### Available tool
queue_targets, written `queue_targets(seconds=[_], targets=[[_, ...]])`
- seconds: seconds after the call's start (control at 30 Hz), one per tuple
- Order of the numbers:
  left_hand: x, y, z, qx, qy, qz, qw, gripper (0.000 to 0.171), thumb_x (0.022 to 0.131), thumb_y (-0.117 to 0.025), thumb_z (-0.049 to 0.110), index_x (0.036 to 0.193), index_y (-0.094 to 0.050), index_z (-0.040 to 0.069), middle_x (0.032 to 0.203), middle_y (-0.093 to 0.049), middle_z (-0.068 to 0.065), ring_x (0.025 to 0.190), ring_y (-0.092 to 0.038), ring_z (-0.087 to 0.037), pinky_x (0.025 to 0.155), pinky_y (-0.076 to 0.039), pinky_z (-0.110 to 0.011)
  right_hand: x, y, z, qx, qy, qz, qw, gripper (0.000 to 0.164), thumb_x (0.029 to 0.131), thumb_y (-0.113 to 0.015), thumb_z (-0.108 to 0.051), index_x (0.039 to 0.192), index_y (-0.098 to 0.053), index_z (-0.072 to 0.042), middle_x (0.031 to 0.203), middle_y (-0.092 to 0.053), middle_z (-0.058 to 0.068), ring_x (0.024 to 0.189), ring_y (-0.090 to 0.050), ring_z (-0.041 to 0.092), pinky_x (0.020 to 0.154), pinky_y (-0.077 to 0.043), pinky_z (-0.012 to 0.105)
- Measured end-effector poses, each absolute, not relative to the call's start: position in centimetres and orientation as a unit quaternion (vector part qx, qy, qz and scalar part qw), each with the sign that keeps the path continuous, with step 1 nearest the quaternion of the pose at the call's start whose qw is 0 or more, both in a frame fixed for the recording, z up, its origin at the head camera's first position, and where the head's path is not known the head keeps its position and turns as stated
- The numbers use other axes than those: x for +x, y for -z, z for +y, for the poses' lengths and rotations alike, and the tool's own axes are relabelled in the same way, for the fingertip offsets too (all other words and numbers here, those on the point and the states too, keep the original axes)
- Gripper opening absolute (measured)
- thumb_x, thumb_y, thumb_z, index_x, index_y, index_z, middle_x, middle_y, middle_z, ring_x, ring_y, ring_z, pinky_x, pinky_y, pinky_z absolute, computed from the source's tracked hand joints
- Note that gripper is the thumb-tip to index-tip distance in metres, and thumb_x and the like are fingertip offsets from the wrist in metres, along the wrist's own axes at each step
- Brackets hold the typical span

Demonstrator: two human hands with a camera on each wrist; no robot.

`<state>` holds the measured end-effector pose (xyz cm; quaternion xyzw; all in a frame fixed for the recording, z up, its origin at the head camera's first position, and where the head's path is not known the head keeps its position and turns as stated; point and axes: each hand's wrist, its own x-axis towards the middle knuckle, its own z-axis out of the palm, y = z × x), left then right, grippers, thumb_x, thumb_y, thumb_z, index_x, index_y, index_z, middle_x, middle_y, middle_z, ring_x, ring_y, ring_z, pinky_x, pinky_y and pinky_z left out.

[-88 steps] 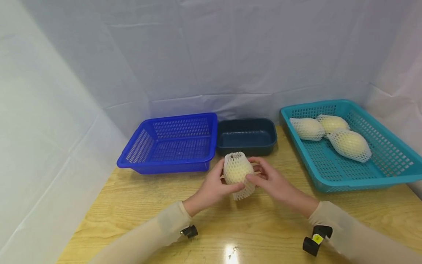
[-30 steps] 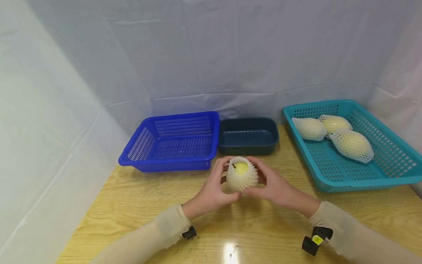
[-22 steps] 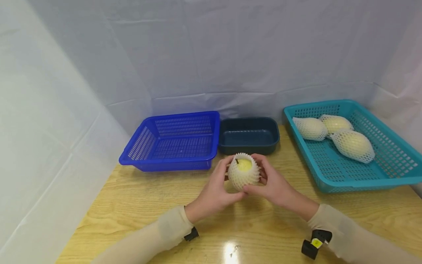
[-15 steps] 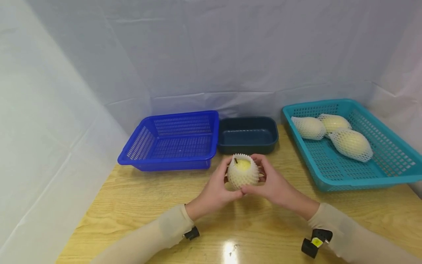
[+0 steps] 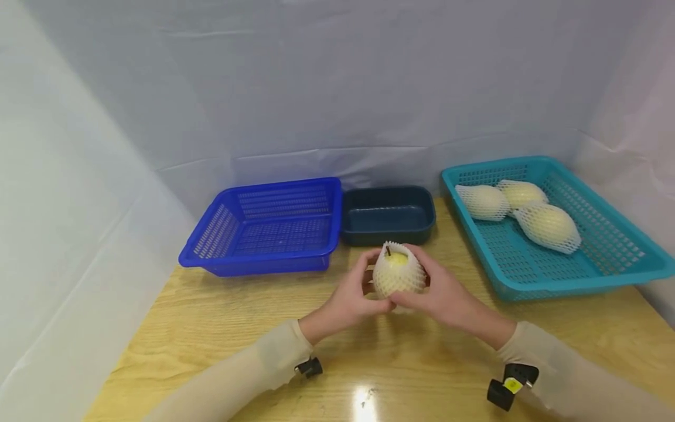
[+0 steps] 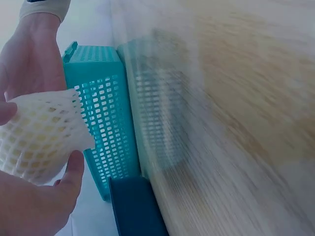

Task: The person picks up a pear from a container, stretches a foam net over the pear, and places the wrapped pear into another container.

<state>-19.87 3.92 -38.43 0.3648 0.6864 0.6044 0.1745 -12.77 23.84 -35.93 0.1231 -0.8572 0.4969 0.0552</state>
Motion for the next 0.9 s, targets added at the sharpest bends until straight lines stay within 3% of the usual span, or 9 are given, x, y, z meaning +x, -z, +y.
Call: queue_targets(seconds=[0.1, 0.3, 0.43, 0.73, 0.9], targets=[[-20.0, 38.4, 4.7, 0.355, -0.609, 0.678, 0.209, 0.078, 0.08, -0.076, 0.002, 0.146, -0.038, 0.014, 0.134, -0.05, -0.005, 0.102, -0.062, -0.011, 0.088, -0.057, -0.027, -12.2, 34.7, 24.5, 0.101, -0.48, -0.87, 0.05, 0.078, 0.091, -0.076, -0.022, 0.156, -0.032, -0.016, 0.139, -0.051, 0.017, 0.114, -0.06, 0.028, 0.082, -0.056, 0.03], [-20.0, 38.3, 6.7, 0.363, -0.549, 0.711, 0.247, 0.035, 0.085, -0.069, 0.004, 0.119, -0.062, 0.0, 0.097, -0.066, -0.003, 0.08, -0.062, -0.005, 0.07, -0.055, -0.02, -11.4, 31.6, 26.4, 0.072, -0.443, -0.893, 0.043, 0.082, 0.093, -0.074, -0.028, 0.159, -0.026, -0.02, 0.137, -0.052, 0.019, 0.112, -0.06, 0.033, 0.076, -0.056, 0.034], [-19.8, 38.2, 8.5, 0.358, -0.532, 0.709, 0.294, 0.026, 0.089, -0.065, 0.008, 0.113, -0.065, -0.003, 0.086, -0.067, -0.002, 0.071, -0.063, -0.009, 0.066, -0.056, -0.024, -11.2, 29.6, 28.1, 0.054, -0.413, -0.909, 0.034, 0.084, 0.094, -0.071, -0.031, 0.16, -0.022, -0.018, 0.134, -0.053, 0.022, 0.11, -0.06, 0.034, 0.073, -0.055, 0.038], [-18.8, 37.7, 13.2, 0.331, -0.541, 0.68, 0.368, 0.037, 0.098, -0.061, 0.019, 0.127, -0.06, -0.004, 0.093, -0.072, -0.007, 0.081, -0.072, -0.027, 0.074, -0.061, -0.035, -11.7, 26.3, 31.5, 0.014, -0.326, -0.945, 0.033, 0.09, 0.093, -0.07, -0.045, 0.162, -0.018, -0.02, 0.138, -0.05, 0.023, 0.108, -0.06, 0.036, 0.07, -0.054, 0.04], [-18.5, 37.6, 15.9, 0.323, -0.57, 0.649, 0.386, 0.039, 0.099, -0.058, 0.024, 0.122, -0.061, -0.007, 0.103, -0.072, -0.024, 0.09, -0.071, -0.041, 0.076, -0.061, -0.042, -12.1, 25.0, 32.7, 0.001, -0.283, -0.958, 0.047, 0.088, 0.09, -0.073, -0.044, 0.16, -0.024, -0.02, 0.141, -0.048, 0.021, 0.106, -0.059, 0.035, 0.068, -0.054, 0.041]])
